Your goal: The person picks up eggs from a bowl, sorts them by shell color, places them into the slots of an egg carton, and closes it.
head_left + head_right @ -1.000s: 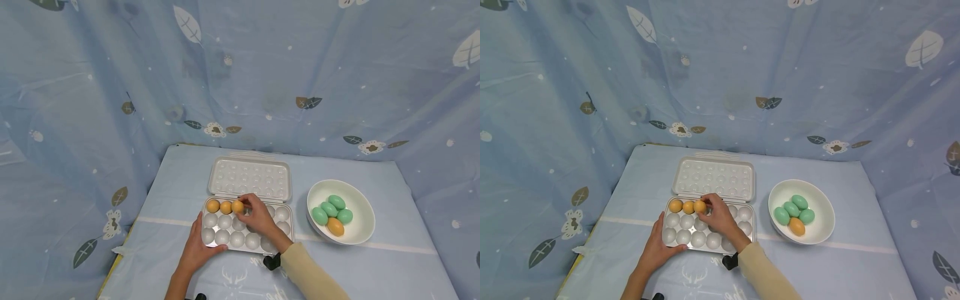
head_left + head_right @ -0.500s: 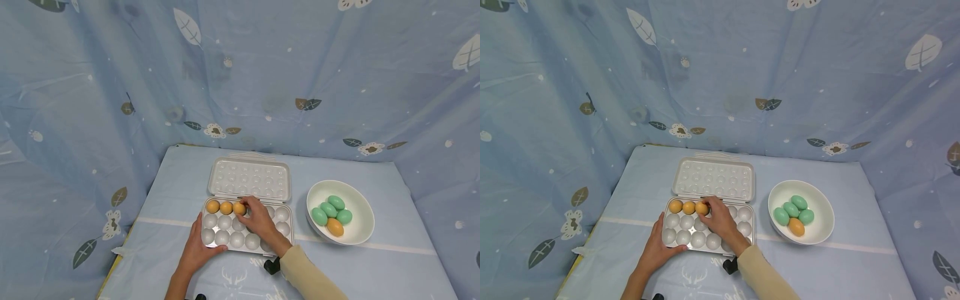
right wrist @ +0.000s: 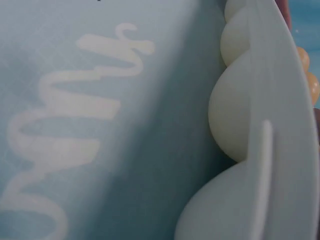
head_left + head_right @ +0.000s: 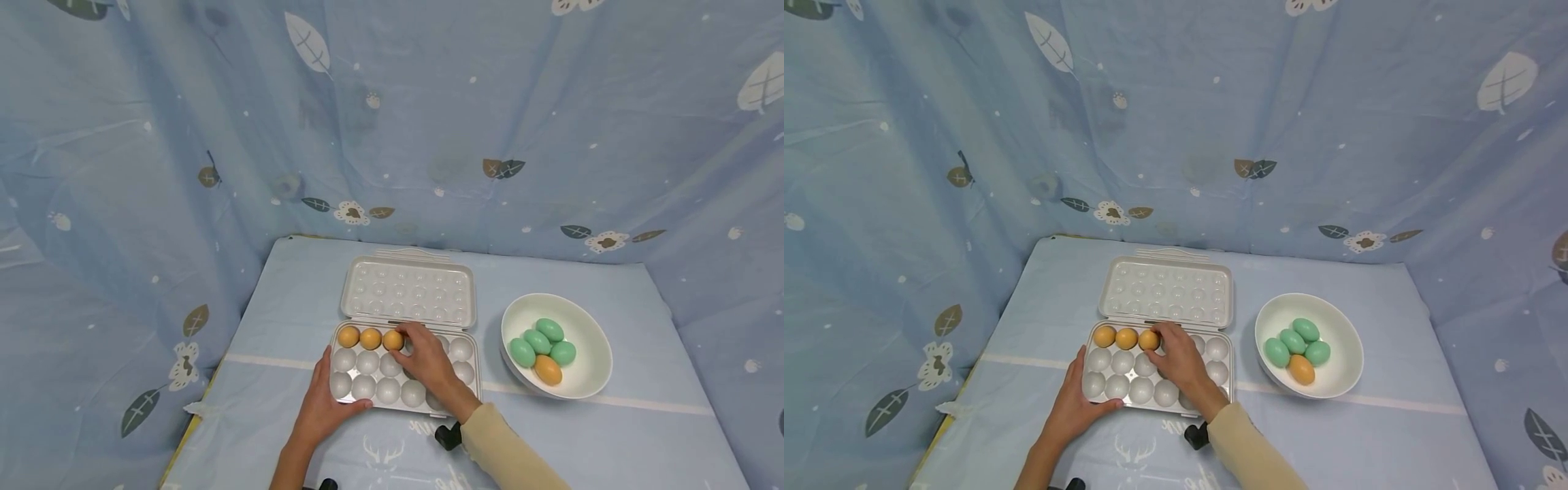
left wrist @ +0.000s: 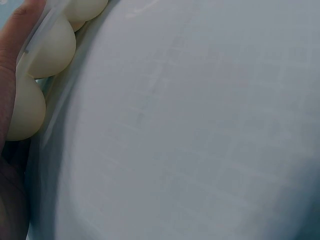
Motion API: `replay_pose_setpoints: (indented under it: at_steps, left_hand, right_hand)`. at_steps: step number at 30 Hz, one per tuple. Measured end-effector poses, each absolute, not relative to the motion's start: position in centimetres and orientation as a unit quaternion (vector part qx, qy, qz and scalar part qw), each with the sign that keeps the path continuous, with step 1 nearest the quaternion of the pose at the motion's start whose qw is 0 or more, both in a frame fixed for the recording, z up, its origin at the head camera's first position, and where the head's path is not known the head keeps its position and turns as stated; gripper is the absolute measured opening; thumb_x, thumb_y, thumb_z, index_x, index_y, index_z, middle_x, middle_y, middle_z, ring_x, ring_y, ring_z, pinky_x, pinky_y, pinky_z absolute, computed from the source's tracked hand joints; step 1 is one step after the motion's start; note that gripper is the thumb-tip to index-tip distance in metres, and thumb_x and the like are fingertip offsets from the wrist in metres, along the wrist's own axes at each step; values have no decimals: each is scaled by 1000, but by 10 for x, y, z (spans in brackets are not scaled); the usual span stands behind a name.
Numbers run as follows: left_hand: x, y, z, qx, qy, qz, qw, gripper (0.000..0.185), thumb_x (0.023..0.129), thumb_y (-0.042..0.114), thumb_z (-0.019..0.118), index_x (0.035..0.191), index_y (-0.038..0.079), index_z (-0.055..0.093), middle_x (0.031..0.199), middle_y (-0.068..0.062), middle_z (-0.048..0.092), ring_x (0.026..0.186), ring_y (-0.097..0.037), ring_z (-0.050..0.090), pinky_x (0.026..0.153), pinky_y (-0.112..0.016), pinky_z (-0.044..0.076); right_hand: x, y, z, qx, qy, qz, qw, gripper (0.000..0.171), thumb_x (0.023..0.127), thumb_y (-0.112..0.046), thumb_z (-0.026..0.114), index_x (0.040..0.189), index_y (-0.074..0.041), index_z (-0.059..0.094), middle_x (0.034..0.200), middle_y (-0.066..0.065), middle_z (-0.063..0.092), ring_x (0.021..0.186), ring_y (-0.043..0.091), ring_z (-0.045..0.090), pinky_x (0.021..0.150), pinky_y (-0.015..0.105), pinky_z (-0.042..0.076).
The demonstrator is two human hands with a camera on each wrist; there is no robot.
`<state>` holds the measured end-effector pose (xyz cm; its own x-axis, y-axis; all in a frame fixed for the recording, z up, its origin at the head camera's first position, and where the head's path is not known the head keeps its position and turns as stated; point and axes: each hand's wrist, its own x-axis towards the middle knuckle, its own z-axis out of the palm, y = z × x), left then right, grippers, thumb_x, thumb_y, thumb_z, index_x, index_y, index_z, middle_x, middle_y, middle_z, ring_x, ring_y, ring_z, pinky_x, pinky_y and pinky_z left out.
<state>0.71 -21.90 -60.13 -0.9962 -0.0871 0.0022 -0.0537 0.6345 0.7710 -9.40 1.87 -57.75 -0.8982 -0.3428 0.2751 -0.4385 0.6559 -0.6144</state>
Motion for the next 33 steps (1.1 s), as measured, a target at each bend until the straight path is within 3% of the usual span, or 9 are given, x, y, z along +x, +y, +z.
replay_pose_setpoints:
  at_steps: [11, 33]
  left_hand:
    - [7, -218, -600, 35, -905, -423, 22, 145, 59, 66, 93, 166, 12, 11, 160, -20, 34, 142, -38, 44, 115, -57, 40]
    - [8, -220, -599, 29, -902, -429, 26, 145, 60, 62, 94, 166, 9, 10, 160, -22, 33, 144, -40, 42, 117, -57, 37]
  right_hand:
    - [-92, 27, -569, 186, -904, 383, 38, 47, 85, -26, 87, 125, -16, 66, 118, 0, 69, 107, 16, 69, 90, 34, 59]
    - [-112, 76, -527, 204, -855, 454, 143, 48, 82, -14, 88, 124, -5, 68, 121, 9, 71, 109, 31, 71, 96, 37, 58]
